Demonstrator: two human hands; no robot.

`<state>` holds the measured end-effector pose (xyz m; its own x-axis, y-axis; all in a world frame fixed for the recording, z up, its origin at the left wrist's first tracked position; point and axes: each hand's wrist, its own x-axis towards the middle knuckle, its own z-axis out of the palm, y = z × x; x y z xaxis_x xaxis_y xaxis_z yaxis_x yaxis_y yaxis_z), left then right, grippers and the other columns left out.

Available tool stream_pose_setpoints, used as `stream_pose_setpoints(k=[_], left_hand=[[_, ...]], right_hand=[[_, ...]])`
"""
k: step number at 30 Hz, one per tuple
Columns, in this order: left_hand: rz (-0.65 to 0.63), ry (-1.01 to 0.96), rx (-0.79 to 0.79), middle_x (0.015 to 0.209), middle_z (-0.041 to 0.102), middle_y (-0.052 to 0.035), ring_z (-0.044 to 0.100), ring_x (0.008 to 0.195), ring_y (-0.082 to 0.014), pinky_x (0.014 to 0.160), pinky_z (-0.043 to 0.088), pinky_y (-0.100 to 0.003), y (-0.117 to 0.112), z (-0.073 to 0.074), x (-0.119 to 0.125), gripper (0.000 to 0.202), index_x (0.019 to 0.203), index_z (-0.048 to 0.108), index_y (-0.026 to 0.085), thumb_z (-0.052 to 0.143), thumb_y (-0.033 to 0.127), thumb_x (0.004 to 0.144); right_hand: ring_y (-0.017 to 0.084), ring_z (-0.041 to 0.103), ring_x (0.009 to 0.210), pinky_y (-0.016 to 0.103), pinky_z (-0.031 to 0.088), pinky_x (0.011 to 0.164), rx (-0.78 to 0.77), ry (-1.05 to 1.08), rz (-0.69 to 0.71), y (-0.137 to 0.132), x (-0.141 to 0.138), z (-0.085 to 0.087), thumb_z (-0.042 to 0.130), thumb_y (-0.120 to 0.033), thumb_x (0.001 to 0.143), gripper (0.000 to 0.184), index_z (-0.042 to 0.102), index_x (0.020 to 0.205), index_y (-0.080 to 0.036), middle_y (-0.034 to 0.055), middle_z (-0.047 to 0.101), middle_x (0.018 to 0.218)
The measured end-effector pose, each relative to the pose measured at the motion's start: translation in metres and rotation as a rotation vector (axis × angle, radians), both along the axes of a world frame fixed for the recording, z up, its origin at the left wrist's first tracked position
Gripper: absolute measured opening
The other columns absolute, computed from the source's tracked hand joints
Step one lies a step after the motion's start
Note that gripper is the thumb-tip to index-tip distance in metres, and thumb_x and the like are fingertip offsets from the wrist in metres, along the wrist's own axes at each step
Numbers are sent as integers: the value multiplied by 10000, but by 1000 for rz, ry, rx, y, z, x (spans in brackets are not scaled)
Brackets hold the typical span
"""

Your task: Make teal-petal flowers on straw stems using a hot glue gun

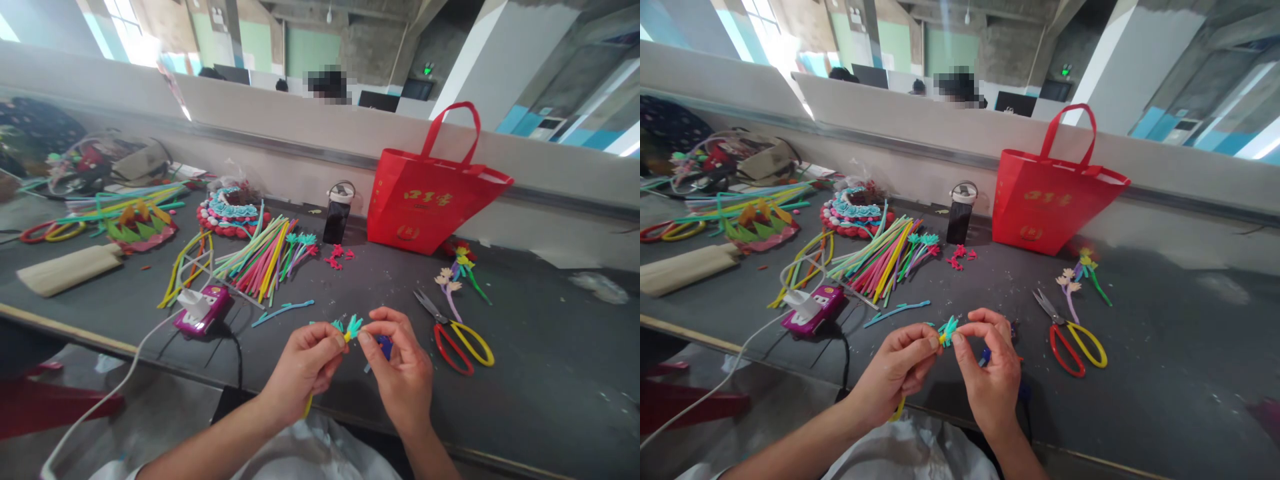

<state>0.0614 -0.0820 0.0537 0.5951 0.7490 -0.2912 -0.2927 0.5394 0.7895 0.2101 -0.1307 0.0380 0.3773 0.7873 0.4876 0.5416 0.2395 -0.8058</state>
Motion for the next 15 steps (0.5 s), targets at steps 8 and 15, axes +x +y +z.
stream_pose_setpoints(k=[8, 15], left_hand=[[-12, 8, 15, 419, 347, 101, 146, 354, -21, 340, 91, -167, 1, -2, 1, 210, 700, 585, 162, 676, 329, 789], [-14, 21, -23, 420, 347, 103, 133, 353, -19, 343, 83, -168, 3, 0, 1, 205, 710, 584, 163, 645, 342, 790]], right_hand=[[220, 581, 1001, 397, 444, 904, 2, -44, -19, 1, -1, -3, 644, -290, 875, 72, 643, 848, -223, 58, 593, 1072], [218, 580, 998, 391, 448, 888, 6, 44, 30, 2, -1, -2, 637, -286, 879, 74, 633, 841, -222, 52, 594, 1061]])
